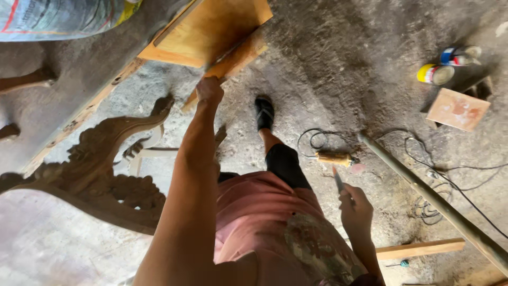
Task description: The person holds an open can of dark wood stain in one hand and uses a small brush to spread stain across a wooden board resting on the workbench, brushing the surface and edges, repositioning the board, and continuing to coat the wood.
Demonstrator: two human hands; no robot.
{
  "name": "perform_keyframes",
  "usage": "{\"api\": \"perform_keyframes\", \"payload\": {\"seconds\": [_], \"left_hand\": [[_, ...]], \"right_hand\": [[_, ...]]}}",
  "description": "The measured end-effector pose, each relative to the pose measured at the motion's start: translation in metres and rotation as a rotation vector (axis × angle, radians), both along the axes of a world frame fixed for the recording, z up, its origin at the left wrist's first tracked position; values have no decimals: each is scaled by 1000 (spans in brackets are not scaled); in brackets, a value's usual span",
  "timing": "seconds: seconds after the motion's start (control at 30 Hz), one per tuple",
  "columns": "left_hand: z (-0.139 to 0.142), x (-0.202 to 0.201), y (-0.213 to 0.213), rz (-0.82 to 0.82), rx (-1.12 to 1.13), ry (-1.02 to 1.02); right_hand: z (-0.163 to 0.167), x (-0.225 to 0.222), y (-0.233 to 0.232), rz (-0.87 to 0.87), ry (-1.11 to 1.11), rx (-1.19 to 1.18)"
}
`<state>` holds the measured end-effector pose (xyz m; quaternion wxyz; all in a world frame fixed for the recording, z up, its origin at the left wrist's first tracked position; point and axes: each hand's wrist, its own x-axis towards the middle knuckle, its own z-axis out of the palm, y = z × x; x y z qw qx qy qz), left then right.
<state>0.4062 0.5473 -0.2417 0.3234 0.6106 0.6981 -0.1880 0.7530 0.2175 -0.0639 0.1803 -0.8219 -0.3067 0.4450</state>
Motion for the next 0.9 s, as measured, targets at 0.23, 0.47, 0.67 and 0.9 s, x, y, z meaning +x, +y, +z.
{"api": "perform_keyframes", "payload": {"seconds": [0.23, 0.47, 0.67, 0.9], "left_hand": [[76, 35, 3, 187, 242, -170], [244, -19, -83, 645, 289, -730], [353, -108, -235, 1126, 456, -1347], [312, -257, -445, 1547, 679, -1456]], "right_hand": [[7, 3, 19, 113, 22, 205], [57, -30, 64, 188, 65, 524], [113, -72, 41, 313, 52, 664], [148, -174, -10, 606, 102, 773]]}}
